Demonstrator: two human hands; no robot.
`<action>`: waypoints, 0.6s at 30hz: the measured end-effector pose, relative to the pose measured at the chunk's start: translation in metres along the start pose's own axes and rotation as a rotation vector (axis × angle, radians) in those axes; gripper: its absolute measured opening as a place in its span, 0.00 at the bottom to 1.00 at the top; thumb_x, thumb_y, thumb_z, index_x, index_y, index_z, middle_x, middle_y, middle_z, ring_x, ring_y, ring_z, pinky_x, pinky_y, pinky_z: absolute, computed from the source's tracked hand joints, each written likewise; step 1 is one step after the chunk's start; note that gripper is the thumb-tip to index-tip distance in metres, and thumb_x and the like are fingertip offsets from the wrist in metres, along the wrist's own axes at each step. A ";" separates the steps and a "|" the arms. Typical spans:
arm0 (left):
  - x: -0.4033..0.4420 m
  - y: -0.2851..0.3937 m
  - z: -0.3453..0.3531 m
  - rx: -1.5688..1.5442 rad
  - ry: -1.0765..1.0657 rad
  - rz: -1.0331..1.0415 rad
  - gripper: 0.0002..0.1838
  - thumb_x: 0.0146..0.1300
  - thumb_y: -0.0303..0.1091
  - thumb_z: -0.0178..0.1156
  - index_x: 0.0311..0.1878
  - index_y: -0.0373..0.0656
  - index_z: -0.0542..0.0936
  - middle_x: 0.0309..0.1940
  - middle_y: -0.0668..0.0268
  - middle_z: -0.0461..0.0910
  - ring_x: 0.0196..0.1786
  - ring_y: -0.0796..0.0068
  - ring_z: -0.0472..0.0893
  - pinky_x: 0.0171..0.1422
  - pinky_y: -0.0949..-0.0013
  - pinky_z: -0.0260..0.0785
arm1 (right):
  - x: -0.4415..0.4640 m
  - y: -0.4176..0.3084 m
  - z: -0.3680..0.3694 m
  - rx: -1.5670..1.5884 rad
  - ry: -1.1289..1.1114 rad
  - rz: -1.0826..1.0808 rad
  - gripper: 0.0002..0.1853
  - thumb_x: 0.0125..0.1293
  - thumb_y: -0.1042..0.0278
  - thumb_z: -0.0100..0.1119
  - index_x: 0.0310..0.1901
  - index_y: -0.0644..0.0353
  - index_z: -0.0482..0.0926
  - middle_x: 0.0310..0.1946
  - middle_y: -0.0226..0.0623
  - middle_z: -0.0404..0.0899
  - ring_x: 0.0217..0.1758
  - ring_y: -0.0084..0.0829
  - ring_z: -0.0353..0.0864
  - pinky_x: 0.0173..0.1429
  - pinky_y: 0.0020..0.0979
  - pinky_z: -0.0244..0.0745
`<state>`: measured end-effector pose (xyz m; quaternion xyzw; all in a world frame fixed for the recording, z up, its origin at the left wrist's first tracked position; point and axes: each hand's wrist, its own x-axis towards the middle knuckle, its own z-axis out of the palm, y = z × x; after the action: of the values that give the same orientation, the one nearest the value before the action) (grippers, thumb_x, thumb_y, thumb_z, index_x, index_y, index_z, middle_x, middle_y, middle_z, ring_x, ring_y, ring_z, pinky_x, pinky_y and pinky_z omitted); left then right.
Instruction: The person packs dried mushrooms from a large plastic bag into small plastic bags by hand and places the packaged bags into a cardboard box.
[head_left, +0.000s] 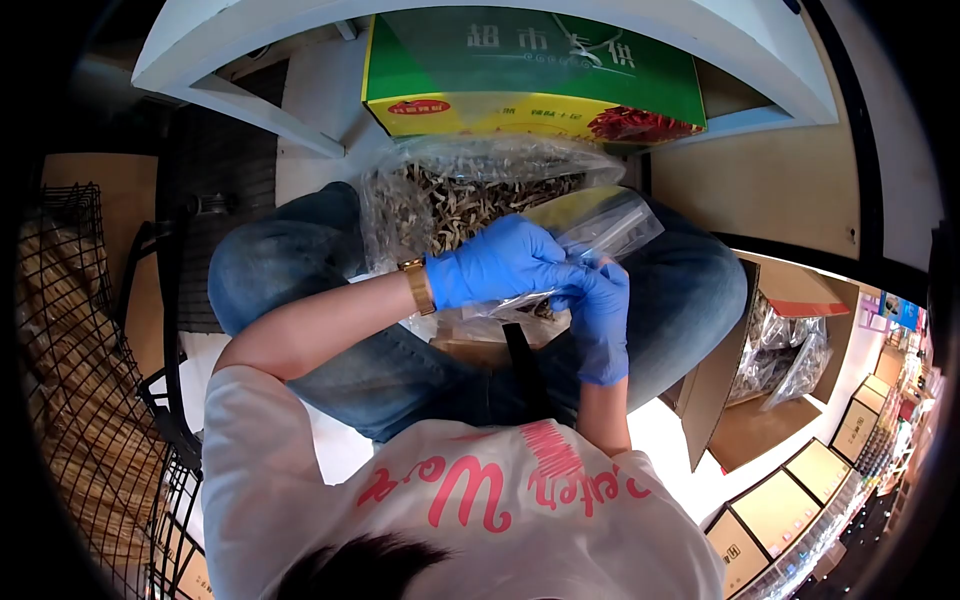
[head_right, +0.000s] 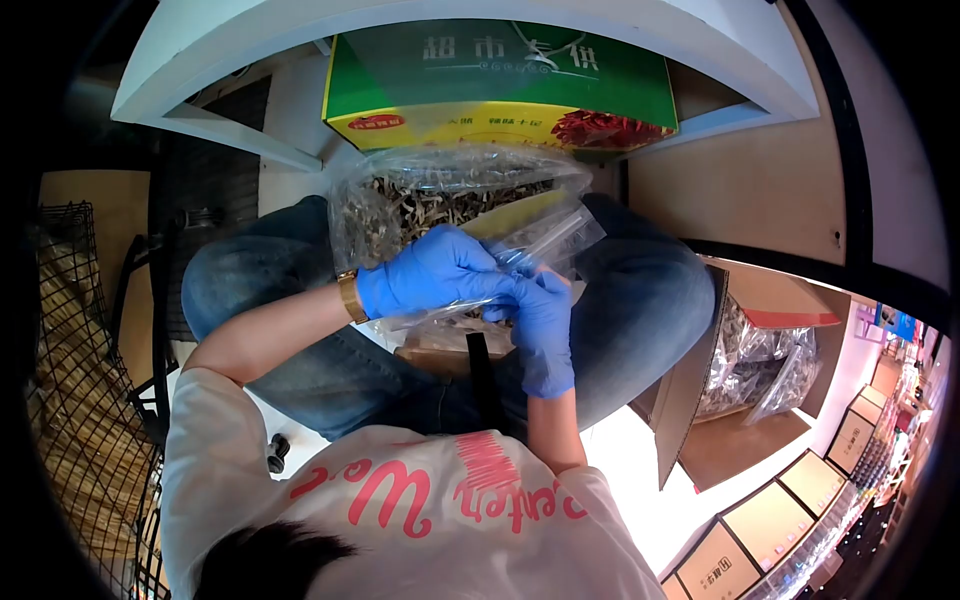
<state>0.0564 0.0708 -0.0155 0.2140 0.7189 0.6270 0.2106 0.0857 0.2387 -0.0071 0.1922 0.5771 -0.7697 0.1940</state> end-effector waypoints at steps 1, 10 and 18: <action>0.001 -0.001 0.002 0.000 0.001 -0.001 0.11 0.61 0.38 0.63 0.34 0.39 0.83 0.21 0.55 0.77 0.21 0.65 0.74 0.31 0.69 0.68 | 0.001 0.002 0.000 0.031 0.017 -0.002 0.12 0.54 0.79 0.56 0.42 0.72 0.80 0.28 0.37 0.81 0.21 0.23 0.78 0.22 0.22 0.73; 0.010 0.004 -0.011 0.506 -0.029 -0.085 0.16 0.64 0.46 0.57 0.29 0.43 0.81 0.22 0.54 0.76 0.23 0.53 0.73 0.33 0.60 0.68 | 0.021 0.019 -0.017 -0.673 0.239 -0.597 0.18 0.52 0.78 0.61 0.48 0.64 0.75 0.46 0.43 0.75 0.46 0.36 0.77 0.47 0.31 0.72; 0.007 -0.007 -0.010 -0.115 -0.110 -0.317 0.18 0.70 0.38 0.49 0.28 0.36 0.77 0.18 0.65 0.79 0.21 0.78 0.79 0.32 0.71 0.72 | 0.012 0.006 -0.008 -1.043 0.173 -1.415 0.17 0.45 0.78 0.67 0.39 0.54 0.75 0.54 0.39 0.73 0.57 0.45 0.71 0.61 0.48 0.61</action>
<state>0.0444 0.0659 -0.0216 0.1196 0.6940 0.6133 0.3577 0.0795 0.2436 -0.0201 -0.2656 0.8511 -0.3309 -0.3092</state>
